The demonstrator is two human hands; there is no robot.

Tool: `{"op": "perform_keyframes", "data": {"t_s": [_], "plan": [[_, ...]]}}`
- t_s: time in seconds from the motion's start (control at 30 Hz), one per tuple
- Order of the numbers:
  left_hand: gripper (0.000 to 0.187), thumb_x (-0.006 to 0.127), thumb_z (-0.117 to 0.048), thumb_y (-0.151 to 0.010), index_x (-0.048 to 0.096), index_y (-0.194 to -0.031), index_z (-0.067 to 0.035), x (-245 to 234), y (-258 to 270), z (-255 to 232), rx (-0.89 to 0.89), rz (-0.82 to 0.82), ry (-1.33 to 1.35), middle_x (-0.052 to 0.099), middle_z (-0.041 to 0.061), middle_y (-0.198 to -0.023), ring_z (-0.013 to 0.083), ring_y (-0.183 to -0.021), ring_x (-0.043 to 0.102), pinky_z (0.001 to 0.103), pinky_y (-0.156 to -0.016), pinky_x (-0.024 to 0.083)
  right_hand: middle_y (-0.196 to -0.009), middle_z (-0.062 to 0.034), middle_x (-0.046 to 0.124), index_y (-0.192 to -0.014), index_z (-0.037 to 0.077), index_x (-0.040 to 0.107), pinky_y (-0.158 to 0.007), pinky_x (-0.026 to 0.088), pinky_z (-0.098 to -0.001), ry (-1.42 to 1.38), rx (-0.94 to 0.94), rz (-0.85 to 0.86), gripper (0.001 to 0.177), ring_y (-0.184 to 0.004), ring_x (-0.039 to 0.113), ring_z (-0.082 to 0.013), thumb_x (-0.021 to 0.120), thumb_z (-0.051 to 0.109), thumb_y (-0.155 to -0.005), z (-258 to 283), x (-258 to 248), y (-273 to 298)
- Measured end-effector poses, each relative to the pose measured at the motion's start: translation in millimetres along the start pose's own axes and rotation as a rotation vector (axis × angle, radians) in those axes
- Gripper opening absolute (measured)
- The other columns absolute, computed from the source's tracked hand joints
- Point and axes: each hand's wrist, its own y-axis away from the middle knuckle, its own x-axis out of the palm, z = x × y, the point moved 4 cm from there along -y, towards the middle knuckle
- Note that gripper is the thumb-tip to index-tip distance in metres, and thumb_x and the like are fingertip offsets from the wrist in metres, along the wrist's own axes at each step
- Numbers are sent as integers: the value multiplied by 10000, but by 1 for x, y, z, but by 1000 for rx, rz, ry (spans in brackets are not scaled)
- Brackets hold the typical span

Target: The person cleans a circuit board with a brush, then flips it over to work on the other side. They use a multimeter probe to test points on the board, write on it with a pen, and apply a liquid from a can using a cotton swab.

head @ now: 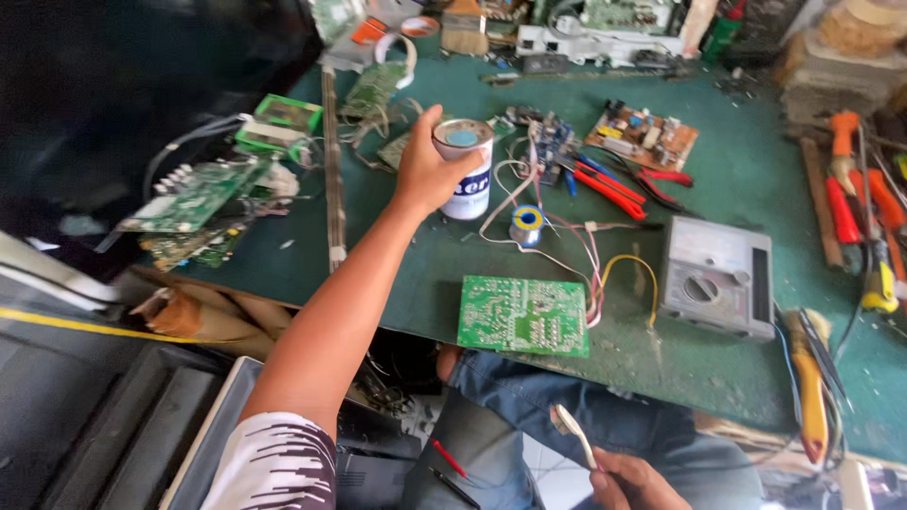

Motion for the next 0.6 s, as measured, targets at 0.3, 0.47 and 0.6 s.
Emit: {"op": "perform_keyframes", "data": {"t_s": [0.3,0.47,0.6], "plan": [[976,973,-314,-874,344,-1597,-130,15,21,28,358,-32,-65,570,140,-1587,287,-1414,639,393,-1111,513,-1058,-18,852,-1112,123,826,-867,564,-254,320,-101,40,214,-911,770,-124,799,156,-903,37,-47,-34],[708,854,-272,-1000,386,-1504,-105,-4,141,-54,666,1,-156,510,160,-1393,313,-1240,565,429,-990,497,-1023,-65,803,-1120,90,811,-742,509,-280,555,-352,-41,122,-776,684,-144,817,98,-998,73,-75,-98],[1365,881,-803,-655,363,-1622,10,24,191,-18,652,498,-474,447,265,-1595,439,-1489,443,568,-1226,364,-1009,-28,796,-1094,109,843,-652,499,-208,620,-442,65,100,-700,668,-85,830,119,-995,115,-66,-132]]}}
